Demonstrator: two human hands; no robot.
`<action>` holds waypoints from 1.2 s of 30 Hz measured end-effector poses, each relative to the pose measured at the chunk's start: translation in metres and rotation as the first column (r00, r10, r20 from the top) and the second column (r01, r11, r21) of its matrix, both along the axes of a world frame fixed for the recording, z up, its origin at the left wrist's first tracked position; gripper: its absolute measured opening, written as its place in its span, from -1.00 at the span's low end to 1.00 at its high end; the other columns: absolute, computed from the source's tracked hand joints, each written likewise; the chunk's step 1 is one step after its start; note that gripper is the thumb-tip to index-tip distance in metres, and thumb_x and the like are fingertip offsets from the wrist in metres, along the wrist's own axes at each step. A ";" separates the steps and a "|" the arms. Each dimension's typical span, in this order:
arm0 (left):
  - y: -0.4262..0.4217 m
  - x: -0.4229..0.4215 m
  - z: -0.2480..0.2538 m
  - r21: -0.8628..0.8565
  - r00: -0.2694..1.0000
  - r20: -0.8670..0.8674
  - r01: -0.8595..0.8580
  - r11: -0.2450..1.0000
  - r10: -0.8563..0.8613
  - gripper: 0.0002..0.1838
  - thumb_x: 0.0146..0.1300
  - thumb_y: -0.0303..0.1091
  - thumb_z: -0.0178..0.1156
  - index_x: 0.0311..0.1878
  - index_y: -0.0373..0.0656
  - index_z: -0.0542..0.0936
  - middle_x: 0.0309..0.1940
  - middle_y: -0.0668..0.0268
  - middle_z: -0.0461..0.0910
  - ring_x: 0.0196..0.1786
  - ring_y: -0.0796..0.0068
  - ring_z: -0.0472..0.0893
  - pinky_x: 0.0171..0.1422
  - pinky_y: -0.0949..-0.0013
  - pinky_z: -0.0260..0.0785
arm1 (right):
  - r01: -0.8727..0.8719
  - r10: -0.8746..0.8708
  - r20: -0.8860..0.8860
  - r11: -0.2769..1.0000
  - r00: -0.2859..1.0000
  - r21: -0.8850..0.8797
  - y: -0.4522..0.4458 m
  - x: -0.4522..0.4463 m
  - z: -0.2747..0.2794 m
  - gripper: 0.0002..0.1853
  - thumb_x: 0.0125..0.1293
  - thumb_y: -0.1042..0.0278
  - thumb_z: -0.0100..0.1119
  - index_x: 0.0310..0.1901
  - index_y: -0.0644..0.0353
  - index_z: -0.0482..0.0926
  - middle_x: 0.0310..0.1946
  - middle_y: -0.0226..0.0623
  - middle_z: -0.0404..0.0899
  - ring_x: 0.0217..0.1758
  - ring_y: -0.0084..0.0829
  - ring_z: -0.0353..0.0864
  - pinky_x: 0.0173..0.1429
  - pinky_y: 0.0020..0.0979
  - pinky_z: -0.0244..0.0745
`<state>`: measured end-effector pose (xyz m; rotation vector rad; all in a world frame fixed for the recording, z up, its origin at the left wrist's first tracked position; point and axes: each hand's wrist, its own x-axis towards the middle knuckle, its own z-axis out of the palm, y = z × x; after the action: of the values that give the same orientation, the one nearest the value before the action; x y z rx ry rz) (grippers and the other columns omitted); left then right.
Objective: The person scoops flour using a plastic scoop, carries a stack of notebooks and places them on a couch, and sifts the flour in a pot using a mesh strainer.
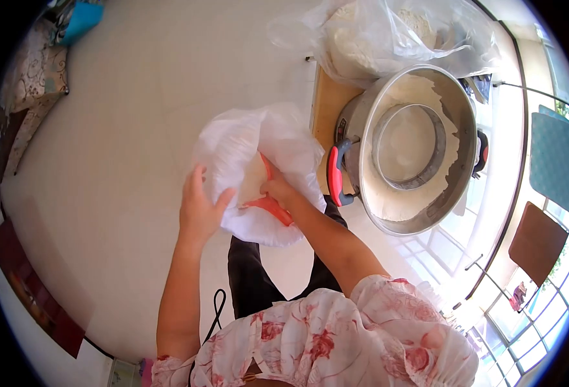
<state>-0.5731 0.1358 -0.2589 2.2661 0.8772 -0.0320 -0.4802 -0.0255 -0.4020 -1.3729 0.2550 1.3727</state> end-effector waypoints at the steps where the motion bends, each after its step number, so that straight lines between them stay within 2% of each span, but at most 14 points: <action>1: -0.006 0.005 0.006 0.011 1.000 0.004 0.004 1.000 -0.004 -0.49 0.21 -0.18 0.07 0.17 -0.25 0.33 0.04 0.03 0.46 0.12 0.15 0.43 0.17 0.20 0.25 | 0.001 -0.001 -0.022 1.000 1.000 0.020 0.001 0.003 0.002 -0.11 -0.21 0.74 -0.13 0.33 0.05 0.10 0.12 -0.22 0.31 0.04 -0.32 0.41 -0.22 -0.47 0.44; 3: -0.017 0.012 0.009 -0.221 0.932 -0.363 -0.094 0.971 0.008 -0.53 0.09 -0.41 0.13 0.11 -0.24 0.36 -0.16 -0.02 0.54 -0.07 0.02 0.52 0.00 0.16 0.35 | 0.012 -0.010 -0.038 0.999 0.999 0.044 0.003 0.008 0.013 -0.11 -0.22 0.74 -0.16 0.33 0.07 0.09 0.13 -0.23 0.30 0.07 -0.31 0.39 -0.22 -0.47 0.45; 4: -0.017 0.009 0.008 -0.215 0.935 -0.353 -0.085 0.973 0.004 -0.53 0.09 -0.41 0.13 0.11 -0.24 0.36 -0.16 -0.02 0.54 -0.07 0.02 0.52 0.00 0.16 0.35 | 0.010 -0.010 0.001 0.999 1.000 0.031 0.011 0.016 0.026 -0.12 -0.22 0.73 -0.13 0.32 0.12 0.09 0.09 -0.20 0.32 0.07 -0.31 0.40 -0.14 -0.44 0.45; 6: -0.015 -0.015 0.007 -0.145 0.999 -0.006 -0.051 0.988 0.050 -0.55 0.09 -0.43 0.09 0.09 -0.24 0.34 -0.20 0.02 0.54 -0.17 0.01 0.55 -0.12 0.12 0.37 | 0.017 -0.017 0.029 1.000 0.999 0.009 0.011 0.024 0.034 -0.12 -0.23 0.73 -0.11 0.31 0.17 0.08 0.04 -0.18 0.35 0.07 -0.30 0.40 -0.06 -0.41 0.44; 8: -0.016 -0.028 0.019 -0.122 0.994 -0.061 -0.096 0.988 0.089 -0.57 0.09 -0.44 0.09 0.08 -0.23 0.35 -0.18 0.04 0.54 -0.15 0.01 0.54 -0.11 0.13 0.37 | -0.051 0.046 -0.054 0.995 0.997 -0.087 0.013 0.035 0.026 -0.17 -0.24 0.73 -0.15 0.27 0.15 0.16 0.04 -0.19 0.35 0.05 -0.31 0.41 -0.13 -0.43 0.47; 11: -0.022 -0.042 0.020 -0.079 0.995 -0.041 -0.095 0.992 0.092 -0.59 0.11 -0.44 0.07 0.07 -0.23 0.36 -0.16 0.03 0.54 -0.14 0.01 0.55 -0.11 0.14 0.38 | -0.033 0.020 -0.117 0.994 0.993 -0.106 0.018 0.042 0.042 -0.19 -0.23 0.73 -0.15 0.25 0.17 0.18 0.00 -0.18 0.36 0.06 -0.30 0.41 -0.06 -0.41 0.45; 13: -0.031 -0.042 0.022 -0.157 0.976 0.022 -0.212 0.965 0.218 -0.61 0.15 -0.41 0.07 0.07 -0.23 0.36 -0.16 0.04 0.54 -0.13 0.02 0.55 -0.10 0.16 0.38 | -0.034 0.020 -0.138 0.994 0.990 -0.102 0.016 0.040 0.050 -0.21 -0.25 0.73 -0.13 0.22 0.19 0.21 -0.03 -0.17 0.38 0.02 -0.30 0.43 -0.10 -0.43 0.46; 14: -0.036 -0.039 0.023 -0.156 0.976 0.024 -0.212 0.965 0.219 -0.61 0.15 -0.41 0.07 0.07 -0.23 0.36 -0.16 0.04 0.54 -0.13 0.02 0.55 -0.10 0.16 0.38 | -0.041 0.025 -0.157 0.994 0.987 -0.099 0.015 0.040 0.054 -0.23 -0.26 0.74 -0.12 0.19 0.21 0.24 -0.07 -0.16 0.40 -0.02 -0.29 0.45 -0.14 -0.45 0.46; 17: -0.041 -0.030 0.025 -0.146 0.968 0.053 -0.234 0.961 0.244 -0.65 0.21 -0.35 0.05 0.05 -0.24 0.36 -0.18 0.05 0.54 -0.15 0.02 0.55 -0.11 0.17 0.38 | 0.028 -0.026 -0.086 0.999 0.996 0.020 0.009 0.020 0.039 -0.21 -0.28 0.75 -0.12 0.19 0.21 0.25 -0.03 -0.18 0.39 -0.01 -0.30 0.45 -0.19 -0.48 0.47; 20: -0.035 -0.026 0.026 -0.076 0.954 0.107 -0.274 0.959 0.281 -0.68 0.26 -0.29 0.02 0.01 -0.26 0.38 -0.20 0.04 0.54 -0.18 0.03 0.55 -0.12 0.18 0.38 | 0.125 -0.122 -0.053 0.991 0.991 0.043 0.011 0.012 0.070 -0.17 -0.29 0.77 -0.12 0.23 0.21 0.23 -0.01 -0.21 0.39 0.00 -0.33 0.44 -0.23 -0.51 0.46; 26: -0.011 -0.024 0.031 -0.091 0.884 0.172 -0.426 0.900 0.435 -0.67 0.30 -0.21 -0.02 -0.07 -0.32 0.40 -0.27 -0.01 0.54 -0.22 0.03 0.54 -0.14 0.18 0.37 | 0.089 -0.090 -0.021 0.995 0.996 -0.042 0.007 0.012 0.101 -0.15 -0.31 0.75 -0.10 0.24 0.22 0.22 -0.02 -0.22 0.39 -0.04 -0.35 0.42 -0.26 -0.52 0.43; 30: -0.002 -0.020 0.026 -0.097 0.880 0.183 -0.427 0.899 0.438 -0.69 0.30 -0.22 -0.03 -0.08 -0.31 0.40 -0.29 0.00 0.54 -0.22 0.03 0.54 -0.15 0.19 0.36 | 0.042 -0.042 0.005 0.999 0.999 -0.026 -0.004 0.016 0.125 -0.16 -0.31 0.74 -0.10 0.23 0.21 0.23 -0.03 -0.22 0.39 -0.07 -0.36 0.43 -0.29 -0.54 0.41; 32: -0.003 -0.018 0.031 -0.102 0.902 0.171 -0.383 0.918 0.395 -0.70 0.30 -0.23 -0.03 -0.09 -0.29 0.40 -0.29 0.01 0.54 -0.23 0.03 0.54 -0.16 0.20 0.36 | -0.022 0.023 -0.024 1.000 0.999 0.020 -0.011 0.017 0.134 -0.15 -0.31 0.74 -0.15 0.25 0.18 0.22 0.02 -0.29 0.35 0.07 -0.38 0.34 -0.23 -0.54 0.40; 36: -0.007 -0.022 0.034 -0.121 0.900 0.176 -0.383 0.916 0.399 -0.71 0.30 -0.22 -0.03 -0.09 -0.27 0.41 -0.30 0.04 0.55 -0.24 0.06 0.54 -0.16 0.20 0.36 | 0.037 -0.038 -0.039 0.999 0.999 -0.040 -0.028 0.013 0.139 -0.12 -0.31 0.73 -0.15 0.27 0.16 0.18 0.05 -0.30 0.33 0.09 -0.40 0.32 -0.20 -0.56 0.40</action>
<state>-0.5955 0.1289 -0.2249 1.9370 1.1826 0.3279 -0.4667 -0.0534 -0.2635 -1.3680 0.3341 1.3713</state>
